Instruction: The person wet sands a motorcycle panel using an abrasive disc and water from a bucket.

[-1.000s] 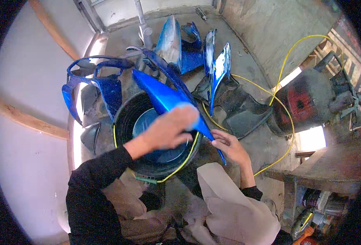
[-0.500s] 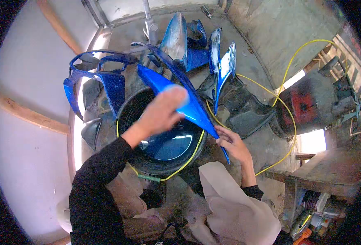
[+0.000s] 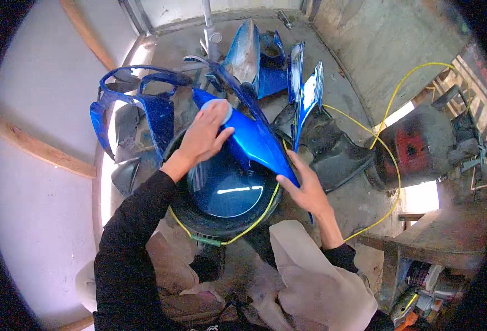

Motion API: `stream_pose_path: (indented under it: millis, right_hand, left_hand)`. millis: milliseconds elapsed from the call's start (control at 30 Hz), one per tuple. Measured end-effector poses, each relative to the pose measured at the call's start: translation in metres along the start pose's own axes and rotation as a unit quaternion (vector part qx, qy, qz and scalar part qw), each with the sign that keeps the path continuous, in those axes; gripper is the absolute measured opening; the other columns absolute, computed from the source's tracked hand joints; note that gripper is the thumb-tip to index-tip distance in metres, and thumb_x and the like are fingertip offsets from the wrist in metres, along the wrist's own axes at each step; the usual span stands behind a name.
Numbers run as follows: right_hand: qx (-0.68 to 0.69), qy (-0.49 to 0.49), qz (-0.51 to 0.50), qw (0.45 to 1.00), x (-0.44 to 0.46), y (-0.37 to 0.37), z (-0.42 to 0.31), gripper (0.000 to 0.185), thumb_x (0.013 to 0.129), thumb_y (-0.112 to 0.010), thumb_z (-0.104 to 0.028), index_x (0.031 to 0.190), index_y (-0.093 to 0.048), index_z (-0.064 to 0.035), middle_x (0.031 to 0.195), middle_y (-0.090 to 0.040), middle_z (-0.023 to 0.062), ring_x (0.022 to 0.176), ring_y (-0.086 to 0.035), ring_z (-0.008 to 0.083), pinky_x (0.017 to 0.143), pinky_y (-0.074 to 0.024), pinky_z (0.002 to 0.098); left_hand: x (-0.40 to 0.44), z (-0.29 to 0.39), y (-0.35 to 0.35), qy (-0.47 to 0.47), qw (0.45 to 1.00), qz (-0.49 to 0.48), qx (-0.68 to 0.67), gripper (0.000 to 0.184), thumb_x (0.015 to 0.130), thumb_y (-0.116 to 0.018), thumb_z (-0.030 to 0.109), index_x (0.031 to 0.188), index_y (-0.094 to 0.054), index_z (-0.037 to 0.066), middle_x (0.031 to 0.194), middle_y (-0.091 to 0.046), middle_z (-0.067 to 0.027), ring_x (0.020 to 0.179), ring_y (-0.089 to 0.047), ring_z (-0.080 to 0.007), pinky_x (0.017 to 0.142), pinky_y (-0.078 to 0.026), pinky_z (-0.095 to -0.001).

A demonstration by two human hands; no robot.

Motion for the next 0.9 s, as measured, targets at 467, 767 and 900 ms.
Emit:
stream_pose_path:
  millis: [467, 767, 900]
  right_hand:
    - [-0.05, -0.026, 0.011, 0.998, 0.011, -0.022, 0.007, 0.069, 0.115, -0.052, -0.038, 0.164, -0.034, 0.0062, 0.162, -0.045, 0.0358, 0.151, -0.047, 0.0479, 0.126, -0.0371, 0.0493]
    - [-0.056, -0.003, 0.029, 0.998, 0.008, -0.023, 0.01, 0.069, 0.114, -0.053, -0.039, 0.163, -0.035, 0.0069, 0.157, -0.05, 0.0367, 0.147, -0.051, 0.049, 0.123, -0.0403, 0.0503]
    - [-0.05, 0.005, 0.034, 0.998, 0.013, -0.022, 0.011, 0.07, 0.114, -0.054, -0.04, 0.163, -0.036, 0.0064, 0.157, -0.051, 0.0371, 0.146, -0.052, 0.0489, 0.122, -0.0409, 0.05]
  left_hand:
    - [-0.007, 0.0, -0.009, 0.009, 0.999, 0.038, -0.004, 0.076, 0.103, -0.065, 0.042, 0.16, -0.044, -0.003, 0.167, -0.043, -0.0266, 0.159, -0.033, -0.0462, 0.133, -0.023, -0.0552]
    - [-0.008, 0.04, -0.004, -0.103, 0.993, -0.025, -0.054, 0.082, 0.099, -0.068, 0.045, 0.162, -0.041, -0.001, 0.165, -0.044, -0.0262, 0.157, -0.037, -0.0447, 0.131, -0.027, -0.0553]
    - [-0.003, 0.008, -0.001, -0.032, 0.999, 0.006, 0.019, 0.085, 0.1, -0.069, 0.048, 0.162, -0.041, -0.002, 0.168, -0.042, -0.0265, 0.158, -0.034, -0.0463, 0.132, -0.023, -0.056]
Point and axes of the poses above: each hand's wrist, its own x-axis towards the middle knuckle, its own y-axis out of the back of the hand, z = x × y, the point moved 3 cm from there along x, towards the middle knuckle
